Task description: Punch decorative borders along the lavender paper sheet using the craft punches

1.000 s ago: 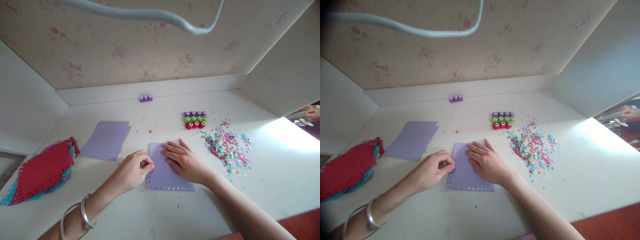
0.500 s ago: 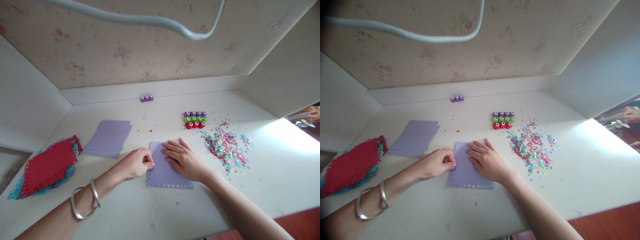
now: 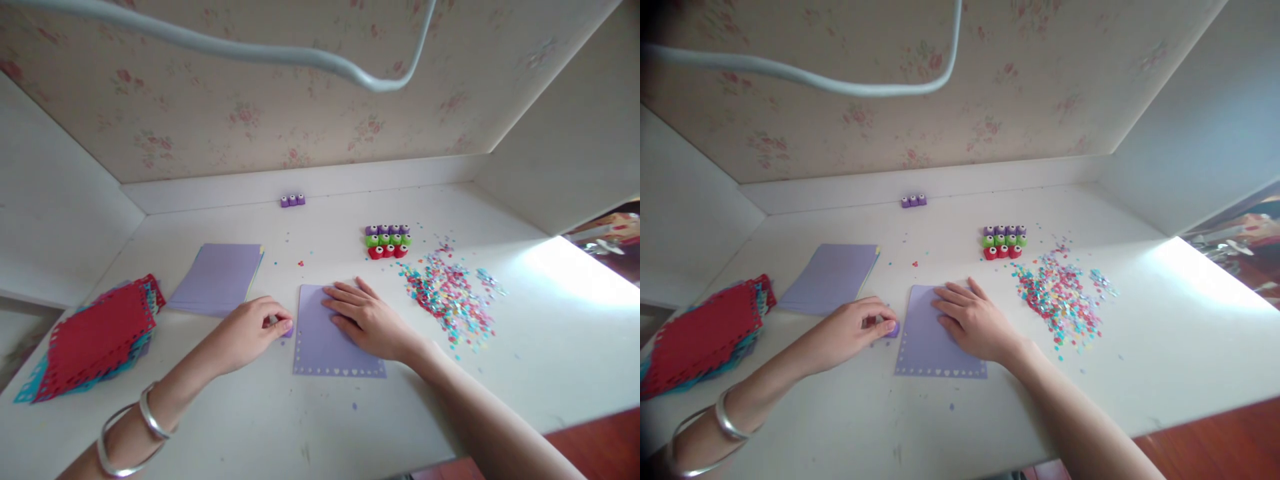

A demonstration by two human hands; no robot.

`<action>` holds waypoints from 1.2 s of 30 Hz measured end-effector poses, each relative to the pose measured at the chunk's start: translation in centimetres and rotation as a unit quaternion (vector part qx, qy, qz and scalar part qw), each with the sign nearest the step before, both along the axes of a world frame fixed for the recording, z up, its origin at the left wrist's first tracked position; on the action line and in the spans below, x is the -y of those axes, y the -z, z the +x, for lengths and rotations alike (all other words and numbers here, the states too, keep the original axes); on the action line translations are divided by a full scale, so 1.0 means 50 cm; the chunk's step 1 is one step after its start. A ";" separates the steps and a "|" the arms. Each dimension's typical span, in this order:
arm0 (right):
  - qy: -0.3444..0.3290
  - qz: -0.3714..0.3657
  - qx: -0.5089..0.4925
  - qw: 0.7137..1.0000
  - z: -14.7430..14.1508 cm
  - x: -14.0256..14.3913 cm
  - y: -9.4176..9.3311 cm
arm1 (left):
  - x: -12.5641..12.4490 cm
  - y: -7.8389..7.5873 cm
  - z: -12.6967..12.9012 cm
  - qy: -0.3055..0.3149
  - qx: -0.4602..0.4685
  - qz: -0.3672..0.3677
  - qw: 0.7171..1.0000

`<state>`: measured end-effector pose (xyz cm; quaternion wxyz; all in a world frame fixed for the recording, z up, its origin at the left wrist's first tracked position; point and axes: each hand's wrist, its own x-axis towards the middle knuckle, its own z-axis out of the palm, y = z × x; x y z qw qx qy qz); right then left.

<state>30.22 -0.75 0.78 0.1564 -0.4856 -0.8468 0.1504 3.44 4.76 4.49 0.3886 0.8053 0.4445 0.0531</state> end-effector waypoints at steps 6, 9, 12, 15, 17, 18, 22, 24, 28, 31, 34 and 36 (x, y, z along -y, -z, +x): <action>-0.001 0.005 -0.011 1.000 0.003 -0.001 0.003 | 0.022 0.042 -0.045 -0.038 0.058 0.082 0.994; -0.003 0.003 -0.015 1.000 0.002 0.000 -0.002 | 0.042 0.069 -0.050 -0.056 0.081 0.138 0.986; 0.004 0.014 -0.053 0.998 -0.017 0.006 -0.019 | 0.059 0.083 -0.040 -0.083 0.112 0.157 0.978; 0.010 0.003 -0.133 0.991 -0.059 0.015 -0.042 | 0.072 0.082 -0.022 -0.077 0.138 0.193 0.968; -0.002 -0.019 -0.167 0.986 -0.090 0.019 -0.053 | 0.077 0.079 -0.013 -0.061 0.145 0.232 0.960; -0.011 -0.027 -0.173 0.985 -0.105 0.019 -0.055 | 0.079 0.078 -0.010 -0.057 0.145 0.249 0.956; -0.042 -0.051 -0.157 0.985 -0.136 0.013 -0.062 | 0.080 0.081 -0.013 -0.067 0.127 0.279 0.949; -0.020 -0.059 -0.152 0.986 -0.130 0.000 -0.071 | 0.079 0.084 -0.018 -0.084 0.121 0.284 0.948; 0.125 -0.039 -0.171 0.976 -0.051 -0.074 -0.099 | 0.085 0.084 -0.027 -0.059 0.115 0.312 0.941; 0.359 -0.005 -0.131 0.924 0.068 -0.164 -0.117 | 0.093 0.078 -0.030 -0.010 0.097 0.331 0.939; 0.466 0.013 -0.074 0.882 0.194 -0.245 -0.125 | 0.098 0.071 -0.031 0.003 0.087 0.339 0.937; 0.505 0.010 -0.030 0.863 0.254 -0.280 -0.122 | 0.098 0.068 -0.032 0.002 0.088 0.346 0.934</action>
